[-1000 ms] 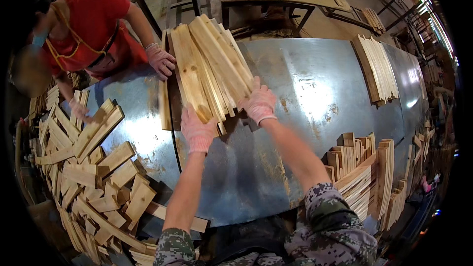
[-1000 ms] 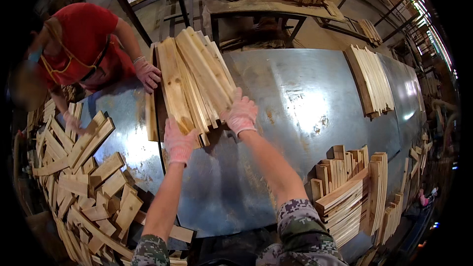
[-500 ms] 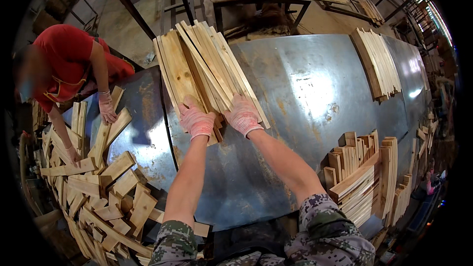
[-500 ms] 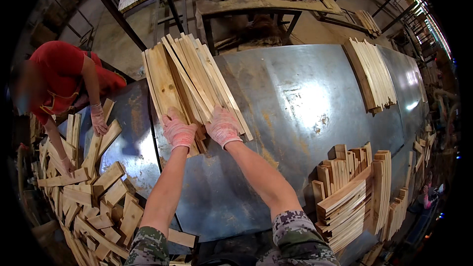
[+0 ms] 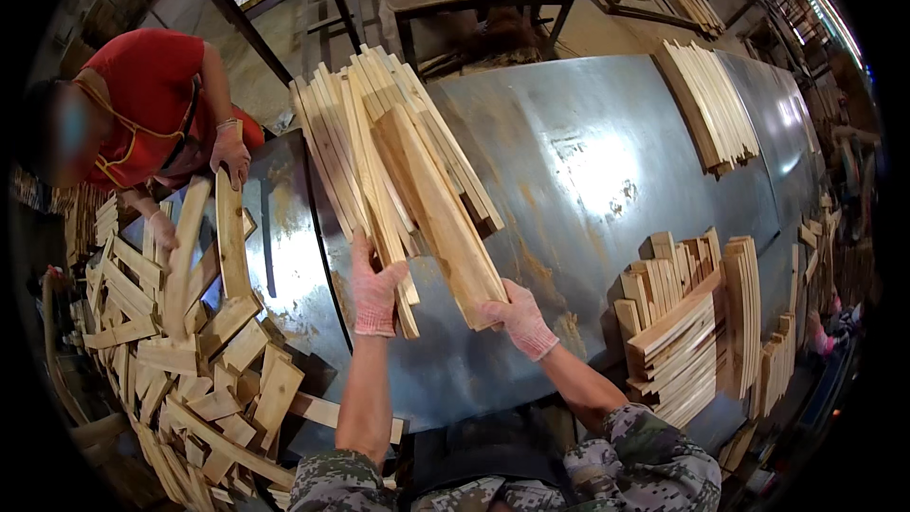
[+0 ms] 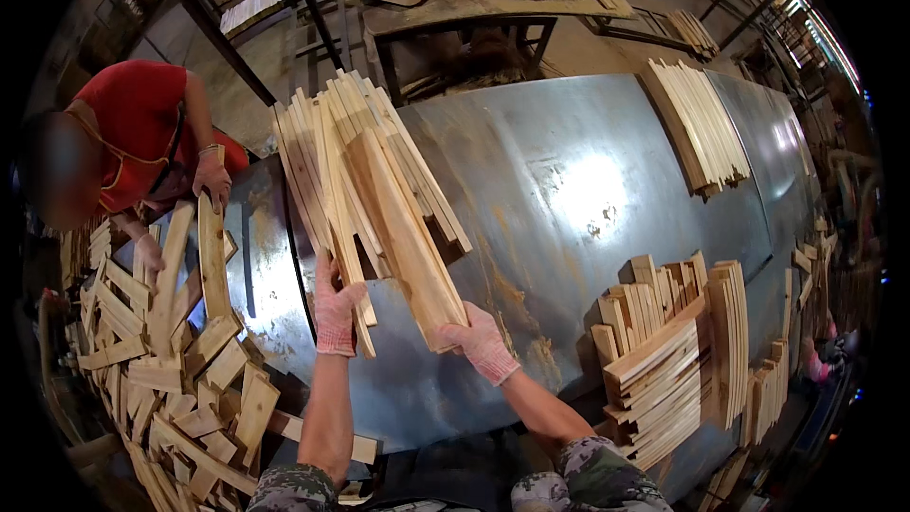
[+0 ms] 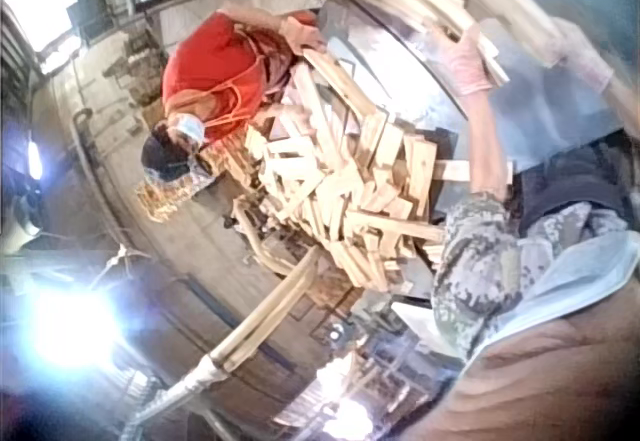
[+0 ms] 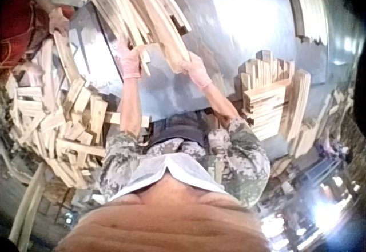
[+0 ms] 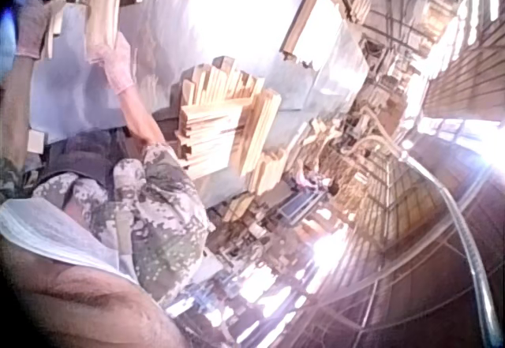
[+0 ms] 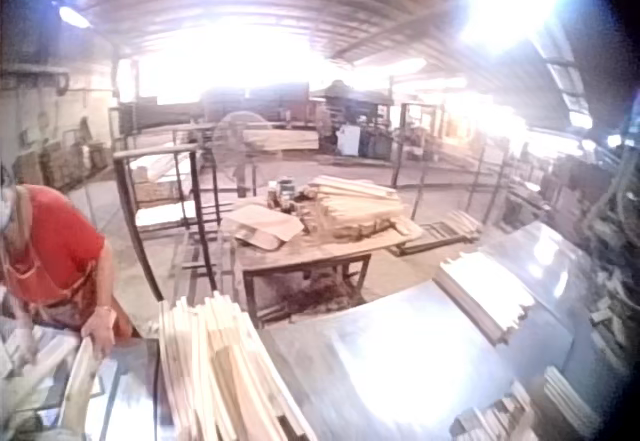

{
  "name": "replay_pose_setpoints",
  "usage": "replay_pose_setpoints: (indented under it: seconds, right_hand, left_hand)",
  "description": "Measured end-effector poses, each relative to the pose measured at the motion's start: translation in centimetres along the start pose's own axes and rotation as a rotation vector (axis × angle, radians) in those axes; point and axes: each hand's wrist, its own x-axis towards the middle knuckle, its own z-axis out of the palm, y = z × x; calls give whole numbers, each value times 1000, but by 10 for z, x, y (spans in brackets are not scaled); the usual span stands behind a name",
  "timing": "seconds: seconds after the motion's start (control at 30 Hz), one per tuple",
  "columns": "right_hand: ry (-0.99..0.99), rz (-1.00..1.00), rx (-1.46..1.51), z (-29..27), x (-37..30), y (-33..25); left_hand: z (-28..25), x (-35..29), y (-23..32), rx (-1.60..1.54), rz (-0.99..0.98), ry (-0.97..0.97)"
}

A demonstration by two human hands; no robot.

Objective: The person repeatedly picks up stacks of light-colored wooden planks from a metal workbench and places them onto a conveyor belt. The worker aligns the planks and moves them in batches, while other workers are visible in the background performing similar tasks.

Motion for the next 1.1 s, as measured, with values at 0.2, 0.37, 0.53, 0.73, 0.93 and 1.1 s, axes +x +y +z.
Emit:
replay_pose_setpoints:
  seconds: [0.2, 0.37, 0.53, 0.73, 0.93, 1.1]
  right_hand:
    - [102, -101, 134, -58, -96, 32]
    - [268, -223, 163, -113, -183, 50]
    - [401, -352, 215, -149, -255, 69]
    - [585, -384, -255, -168, -264, 173]
    - [350, -155, -129, -188, -290, 264]
    - [221, -172, 92, -197, -314, 287]
  left_hand:
    - [52, -91, 20, -227, -99, -271]
    - [116, -161, 32, -271, -125, -466]
    - [184, -241, 13, -254, -125, -607]
    - [225, -347, -66, -145, -21, -555]
    - [202, -409, -121, -157, -283, -560]
    - [188, -437, -138, -268, -367, -493]
